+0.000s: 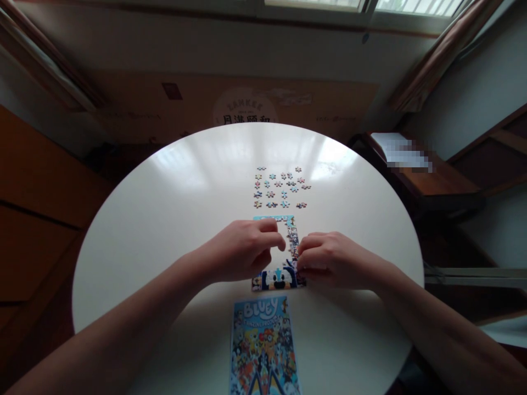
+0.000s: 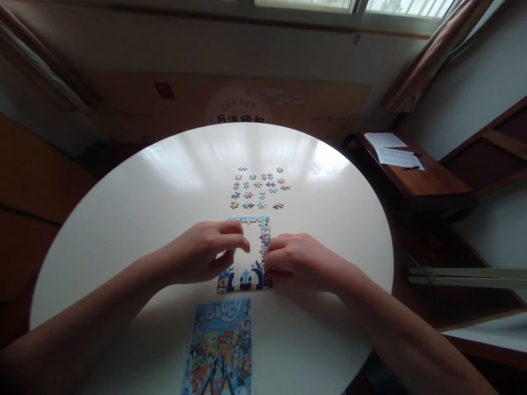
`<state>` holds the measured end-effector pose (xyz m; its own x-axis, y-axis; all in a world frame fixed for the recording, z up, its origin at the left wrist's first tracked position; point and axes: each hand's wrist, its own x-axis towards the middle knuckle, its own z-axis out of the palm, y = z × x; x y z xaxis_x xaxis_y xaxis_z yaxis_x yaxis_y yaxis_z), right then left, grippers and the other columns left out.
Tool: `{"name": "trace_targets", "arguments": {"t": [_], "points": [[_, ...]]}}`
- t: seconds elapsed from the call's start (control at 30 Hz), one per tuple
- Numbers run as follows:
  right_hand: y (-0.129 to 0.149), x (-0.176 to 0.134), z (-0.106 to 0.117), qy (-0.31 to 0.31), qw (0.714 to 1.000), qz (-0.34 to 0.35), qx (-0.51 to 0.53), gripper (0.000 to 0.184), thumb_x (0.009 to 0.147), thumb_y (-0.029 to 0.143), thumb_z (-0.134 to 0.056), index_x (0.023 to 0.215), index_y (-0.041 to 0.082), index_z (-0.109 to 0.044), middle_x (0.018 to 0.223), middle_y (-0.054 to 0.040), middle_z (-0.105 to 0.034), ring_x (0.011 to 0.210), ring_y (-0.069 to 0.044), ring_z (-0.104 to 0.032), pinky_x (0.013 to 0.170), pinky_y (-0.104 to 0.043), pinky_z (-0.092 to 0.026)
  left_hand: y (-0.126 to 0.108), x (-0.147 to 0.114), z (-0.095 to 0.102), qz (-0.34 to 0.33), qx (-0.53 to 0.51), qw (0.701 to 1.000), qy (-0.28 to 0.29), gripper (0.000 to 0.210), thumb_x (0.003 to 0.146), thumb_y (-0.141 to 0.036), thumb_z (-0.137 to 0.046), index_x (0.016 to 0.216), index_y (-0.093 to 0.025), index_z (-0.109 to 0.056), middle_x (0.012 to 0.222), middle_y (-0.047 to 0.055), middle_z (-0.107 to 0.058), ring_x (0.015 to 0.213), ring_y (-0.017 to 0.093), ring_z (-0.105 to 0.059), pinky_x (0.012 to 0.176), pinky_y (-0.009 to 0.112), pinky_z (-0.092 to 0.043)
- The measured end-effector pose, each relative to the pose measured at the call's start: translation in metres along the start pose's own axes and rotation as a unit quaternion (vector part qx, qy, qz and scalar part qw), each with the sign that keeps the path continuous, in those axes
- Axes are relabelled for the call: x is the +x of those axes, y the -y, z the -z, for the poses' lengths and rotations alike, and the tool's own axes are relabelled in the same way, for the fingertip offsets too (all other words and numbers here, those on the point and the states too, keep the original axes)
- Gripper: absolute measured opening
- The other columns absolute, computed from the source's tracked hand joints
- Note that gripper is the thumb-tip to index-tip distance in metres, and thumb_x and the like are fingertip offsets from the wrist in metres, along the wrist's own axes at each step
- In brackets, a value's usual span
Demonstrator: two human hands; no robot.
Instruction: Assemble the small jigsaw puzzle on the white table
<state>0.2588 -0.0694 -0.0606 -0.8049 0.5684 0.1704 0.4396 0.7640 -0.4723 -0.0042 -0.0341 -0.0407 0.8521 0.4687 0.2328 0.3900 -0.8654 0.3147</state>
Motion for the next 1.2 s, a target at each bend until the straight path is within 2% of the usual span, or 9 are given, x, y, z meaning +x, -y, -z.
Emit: {"name": "trace_targets", "arguments": {"t": [0.1, 0.23, 0.33, 0.43, 0.63, 0.87, 0.97, 1.07, 1.2], "points": [[0.001, 0.0, -0.001, -0.009, 1.0, 0.003, 0.007, 0.009, 0.095, 0.026, -0.066, 0.093, 0.022, -0.074, 0.097, -0.0018, -0.072, 0.082, -0.012, -0.065, 0.071, -0.025, -0.047, 0.012, -0.006, 0.01, 0.043, -0.012, 0.993, -0.108, 0.022, 0.084, -0.007, -0.048, 0.088, -0.018, -0.066, 0.091, 0.003, -0.064, 0.064, 0.01, -0.053, 0.057, 0.024, -0.042], [0.0, 0.002, 0.006, -0.037, 0.999, -0.013, 0.004, 0.016, 0.097, 0.032, -0.063, 0.093, 0.02, -0.074, 0.093, -0.004, -0.072, 0.082, -0.014, -0.065, 0.071, -0.028, -0.049, 0.031, -0.011, 0.018, 0.115, -0.022, 0.962, -0.245, 0.019, 0.079, -0.004, -0.047, 0.078, -0.017, -0.061, 0.08, 0.0, -0.058, 0.056, 0.008, -0.043, 0.054, 0.024, -0.039], [-0.01, 0.004, 0.02, -0.07, 0.995, -0.074, -0.023, 0.016, 0.098, 0.031, -0.063, 0.098, 0.021, -0.076, 0.096, -0.0047, -0.074, 0.085, -0.015, -0.068, 0.074, -0.029, -0.051, 0.041, -0.013, 0.018, 0.155, -0.037, 0.932, -0.325, 0.018, 0.075, -0.004, -0.045, 0.073, -0.018, -0.056, 0.071, -0.002, -0.05, 0.056, 0.009, -0.042, 0.053, 0.025, -0.037], [-0.032, 0.01, 0.04, -0.092, 0.981, -0.17, -0.03, 0.016, 0.095, 0.027, -0.064, 0.101, 0.021, -0.078, 0.098, -0.005, -0.075, 0.081, -0.014, -0.069, 0.071, -0.028, -0.051, 0.047, -0.016, 0.017, 0.194, -0.057, 0.908, -0.368, 0.015, 0.073, -0.006, -0.047, 0.071, -0.019, -0.054, 0.065, -0.003, -0.046, 0.055, 0.01, -0.041, 0.052, 0.025, -0.035], [-0.089, 0.035, 0.076, -0.141, 0.946, -0.289, -0.04, 0.024, 0.089, 0.031, -0.064, 0.102, 0.019, -0.08, 0.093, -0.0065, -0.077, 0.076, -0.016, -0.067, 0.072, -0.031, -0.051, 0.049, -0.019, 0.015, 0.214, -0.093, 0.888, -0.396, 0.017, 0.075, -0.006, -0.042, 0.069, -0.019, -0.052, 0.066, -0.001, -0.05, 0.058, 0.012, -0.043, 0.052, 0.026, -0.034], [-0.104, 0.092, 0.108, -0.211, 0.934, -0.285, -0.038, 0.024, 0.086, 0.033, -0.067, 0.1, 0.02, -0.082, 0.092, -0.0065, -0.077, 0.075, -0.017, -0.065, 0.072, -0.032, -0.051, 0.053, -0.017, 0.011, 0.219, -0.087, 0.895, -0.379, 0.019, 0.077, -0.005, -0.042, 0.069, -0.02, -0.05, 0.067, -0.001, -0.051, 0.061, 0.013, -0.046, 0.057, 0.028, -0.038], [-0.106, 0.12, 0.103, -0.167, 0.942, -0.286, -0.048, 0.025, 0.086, 0.026, -0.065, 0.104, 0.021, -0.081, 0.097, -0.0062, -0.077, 0.079, -0.017, -0.067, 0.074, -0.031, -0.051, 0.054, -0.017, 0.011, 0.215, -0.077, 0.899, -0.375, 0.02, 0.078, -0.003, -0.041, 0.069, -0.019, -0.049, 0.071, 0.0, -0.052, 0.065, 0.014, -0.049, 0.062, 0.029, -0.042], [-0.109, 0.144, 0.088, -0.122, 0.947, -0.29, -0.059, 0.025, 0.084, 0.02, -0.065, 0.102, 0.021, -0.082, 0.1, -0.0058, -0.078, 0.084, -0.018, -0.068, 0.074, -0.031, -0.05, 0.055, -0.018, 0.01, 0.188, -0.065, 0.907, -0.37, 0.024, 0.078, 0.002, -0.04, 0.071, -0.019, -0.048, 0.079, 0.001, -0.055, 0.074, 0.014, -0.052, 0.067, 0.029, -0.044], [-0.115, 0.162, 0.069, -0.096, 0.944, -0.307, -0.078, 0.026, 0.081, 0.014, -0.065, 0.098, 0.022, -0.083, 0.098, -0.0061, -0.078, 0.088, -0.02, -0.068, 0.07, -0.031, -0.047, 0.058, -0.02, 0.008, 0.168, -0.031, 0.907, -0.384, 0.028, 0.072, 0.008, -0.039, 0.071, -0.019, -0.046, 0.08, 0.001, -0.054, 0.072, 0.013, -0.051, 0.062, 0.025, -0.042]]}}
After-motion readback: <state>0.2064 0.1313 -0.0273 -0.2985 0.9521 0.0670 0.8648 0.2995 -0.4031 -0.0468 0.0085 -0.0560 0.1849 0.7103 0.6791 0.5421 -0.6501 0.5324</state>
